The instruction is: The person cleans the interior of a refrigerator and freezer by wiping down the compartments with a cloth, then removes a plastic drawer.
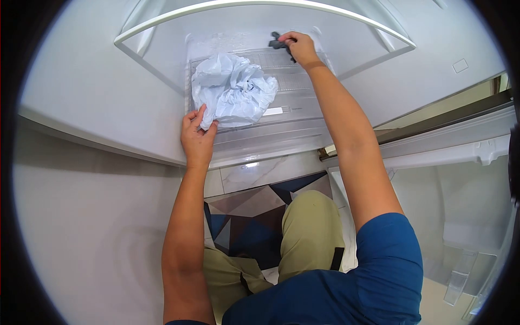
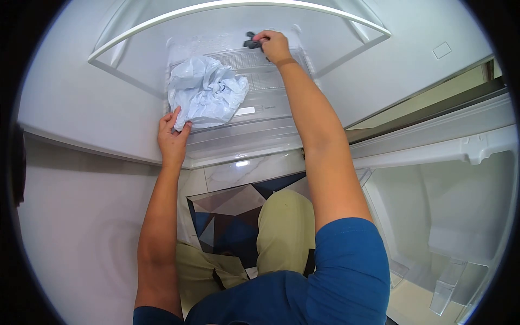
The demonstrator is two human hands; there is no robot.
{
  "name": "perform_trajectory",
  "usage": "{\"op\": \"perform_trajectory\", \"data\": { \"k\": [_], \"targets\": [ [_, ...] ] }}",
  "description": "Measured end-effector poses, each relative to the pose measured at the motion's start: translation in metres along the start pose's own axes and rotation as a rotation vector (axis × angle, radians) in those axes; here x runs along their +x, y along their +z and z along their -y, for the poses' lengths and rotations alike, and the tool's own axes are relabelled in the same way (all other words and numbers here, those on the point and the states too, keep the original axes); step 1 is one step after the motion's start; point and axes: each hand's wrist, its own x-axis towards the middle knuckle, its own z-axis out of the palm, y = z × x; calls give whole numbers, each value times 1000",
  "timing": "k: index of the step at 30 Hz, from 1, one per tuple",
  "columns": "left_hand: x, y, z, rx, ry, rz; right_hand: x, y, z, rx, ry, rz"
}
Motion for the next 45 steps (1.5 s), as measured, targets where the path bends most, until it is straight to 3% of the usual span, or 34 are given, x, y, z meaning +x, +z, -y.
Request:
{"op": "perform_trajectory", "data": {
  "k": [2, 4, 5, 8, 18, 20, 22, 23, 25, 30, 32, 33, 36, 39, 45],
  "targets": [
    [0, 0, 1, -6, 2, 4, -4, 8, 12, -9, -24, 117],
    [-1, 0, -2, 8, -11, -5, -10, 20, 26, -491, -87, 27],
    [-1, 0, -1, 10, -12, -10, -12, 31, 28, -590, -2, -35],
    [-1, 1, 0, -28, 4, -23, -21, 45, 28, -646, -15, 17],
    [-1, 1, 4, 10, 7, -29, 12, 81, 44, -70, -115, 527],
    [-1, 0, 2, 25, 7, -41, 13, 94, 46, -88, -143, 552],
    [-1, 0, 0, -6, -4, -30, 15, 98, 55, -370, -284, 563],
    [0, 0, 0, -4, -2, -36, 20, 100, 64, -368, -291, 564],
    [-1, 1, 1, -28, -10, -32, 29, 106, 86, -406, -105, 549],
    [-1, 0, -4, -14, -11, -31, 30, 150, 108, -174, -194, 595],
    [-1, 0, -2, -24, -7, -39, 29, 168, 111, -324, -145, 653],
    [0, 0, -1, -21, -6, -35, 28, 177, 114, -598, -127, 632],
    [-1, 0, -2, -23, -3, -36, 25, 184, 115, -667, -219, 718],
    [0, 0, -2, -18, -4, -38, 22, 187, 111, -659, -347, 670],
    [0, 0, -3, -15, -3, -34, 19, 189, 117, -675, -336, 647]
  ]
}}
